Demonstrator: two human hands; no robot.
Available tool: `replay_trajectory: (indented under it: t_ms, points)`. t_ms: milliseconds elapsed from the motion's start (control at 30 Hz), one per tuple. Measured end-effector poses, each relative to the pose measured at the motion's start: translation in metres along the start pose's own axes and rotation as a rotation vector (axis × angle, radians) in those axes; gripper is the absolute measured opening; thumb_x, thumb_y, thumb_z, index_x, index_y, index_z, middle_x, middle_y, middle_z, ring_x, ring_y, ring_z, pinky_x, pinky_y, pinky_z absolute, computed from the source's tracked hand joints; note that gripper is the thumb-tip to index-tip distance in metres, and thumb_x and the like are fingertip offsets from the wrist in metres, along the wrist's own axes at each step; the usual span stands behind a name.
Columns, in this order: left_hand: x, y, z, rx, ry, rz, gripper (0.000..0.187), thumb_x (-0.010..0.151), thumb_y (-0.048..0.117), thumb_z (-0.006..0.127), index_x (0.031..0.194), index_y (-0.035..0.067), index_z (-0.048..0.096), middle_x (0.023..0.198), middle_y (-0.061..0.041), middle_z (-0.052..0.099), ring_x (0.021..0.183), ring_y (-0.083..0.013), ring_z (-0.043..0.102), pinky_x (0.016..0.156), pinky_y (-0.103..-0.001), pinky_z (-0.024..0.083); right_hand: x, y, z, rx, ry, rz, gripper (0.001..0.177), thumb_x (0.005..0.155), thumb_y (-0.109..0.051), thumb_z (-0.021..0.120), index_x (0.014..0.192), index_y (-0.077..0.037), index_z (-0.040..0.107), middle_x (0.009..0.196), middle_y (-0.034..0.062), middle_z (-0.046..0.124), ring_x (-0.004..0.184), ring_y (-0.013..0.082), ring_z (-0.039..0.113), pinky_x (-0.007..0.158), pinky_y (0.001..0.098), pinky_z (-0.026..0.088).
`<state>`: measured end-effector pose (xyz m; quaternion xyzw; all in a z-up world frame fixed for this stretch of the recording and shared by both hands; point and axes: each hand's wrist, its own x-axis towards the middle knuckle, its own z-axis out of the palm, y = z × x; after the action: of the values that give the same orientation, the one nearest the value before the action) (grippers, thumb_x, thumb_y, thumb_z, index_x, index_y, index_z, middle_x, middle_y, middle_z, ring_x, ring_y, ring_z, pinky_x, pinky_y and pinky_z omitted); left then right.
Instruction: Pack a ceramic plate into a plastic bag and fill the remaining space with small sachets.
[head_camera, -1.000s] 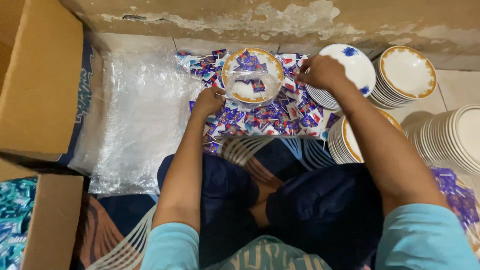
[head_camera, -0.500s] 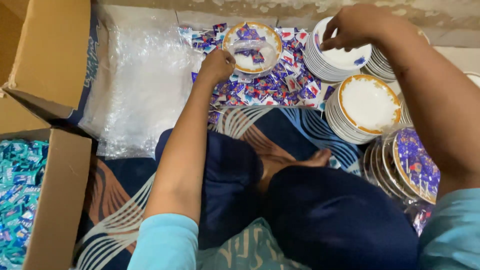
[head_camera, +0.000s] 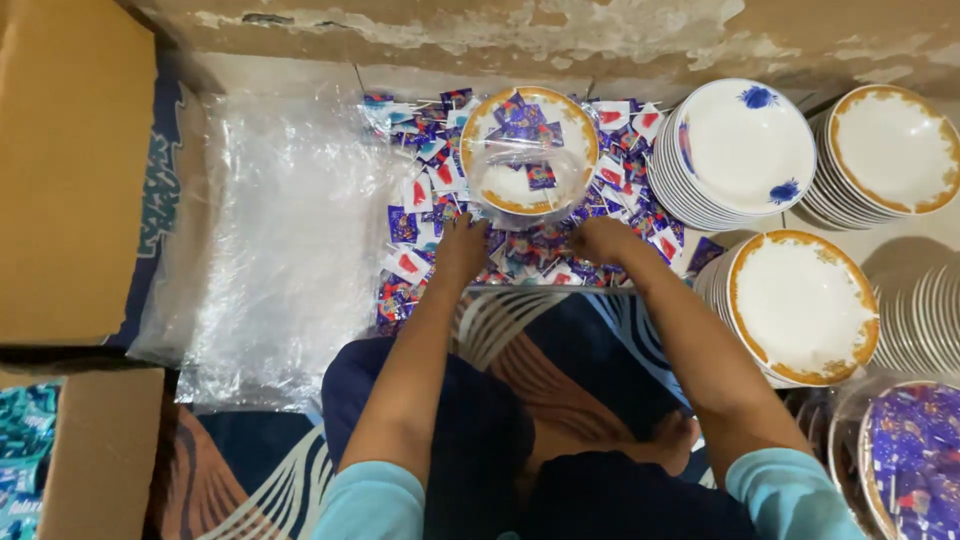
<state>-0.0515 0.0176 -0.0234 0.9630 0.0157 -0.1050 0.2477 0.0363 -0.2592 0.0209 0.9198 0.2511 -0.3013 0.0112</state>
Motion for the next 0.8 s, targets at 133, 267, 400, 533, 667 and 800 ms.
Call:
replay_trajectory:
  t_ms: [133,267,400,533,667,800]
  points:
    - [0.004,0.028,-0.001,0.155,0.039,0.051,0.039,0.090,0.015,0.066,0.129,0.012,0.067,0.139,-0.017,0.050,0.127,-0.0412,0.045,0.095,-0.050,0.056,-0.009,-0.010,0.018,0.060,0.180,0.032,0.031,0.085,-0.029,0.066,0.113,-0.022,0.078,0.104,0.0160,0.076,0.104,0.0399,0.073,0.092,0.0503,0.058]
    - [0.034,0.012,0.039,0.214,0.313,0.128,0.023,0.082,0.035,0.070,0.096,0.019,0.080,0.111,-0.012,0.063,0.108,-0.0366,0.049,0.084,-0.045,0.050,-0.013,-0.010,0.030,-0.073,0.348,-0.046,0.029,0.083,-0.032,0.070,0.111,-0.024,0.076,0.102,0.0062,0.075,0.096,0.0321,0.075,0.085,0.0476,0.061]
    - [0.055,-0.018,0.073,0.214,0.655,0.293,0.013,0.078,0.028,0.070,0.074,0.019,0.078,0.088,-0.009,0.062,0.091,-0.0311,0.055,0.073,-0.037,0.051,-0.012,-0.007,0.037,-0.057,0.423,-0.064,0.025,0.087,-0.035,0.065,0.107,-0.026,0.077,0.097,0.0033,0.074,0.093,0.0289,0.075,0.083,0.0455,0.062]
    - [0.024,-0.006,0.045,0.094,0.652,0.345,0.015,0.078,0.025,0.072,0.088,0.014,0.074,0.104,-0.013,0.059,0.094,-0.0351,0.054,0.075,-0.044,0.049,-0.024,-0.005,0.025,0.303,0.547,0.010,0.021,0.091,-0.032,0.068,0.105,-0.019,0.076,0.095,0.0109,0.076,0.096,0.0374,0.072,0.083,0.0523,0.057]
    - [0.024,0.002,0.047,0.226,0.393,0.269,0.023,0.080,0.037,0.070,0.102,0.029,0.074,0.112,-0.013,0.057,0.108,-0.0383,0.051,0.081,-0.047,0.042,-0.056,-0.024,-0.003,1.092,0.671,0.127,0.012,0.089,-0.009,0.072,0.098,-0.012,0.078,0.076,0.0094,0.075,0.063,0.0132,0.072,0.056,0.0228,0.054]
    - [0.043,-0.011,0.071,0.241,0.322,0.249,0.021,0.083,0.034,0.073,0.102,0.027,0.078,0.123,-0.018,0.060,0.126,-0.0433,0.047,0.088,-0.047,0.044,-0.040,-0.007,0.031,1.433,0.566,0.316,0.011,0.088,-0.003,0.074,0.099,-0.004,0.076,0.080,0.0184,0.073,0.059,0.0162,0.070,0.047,0.0258,0.060]
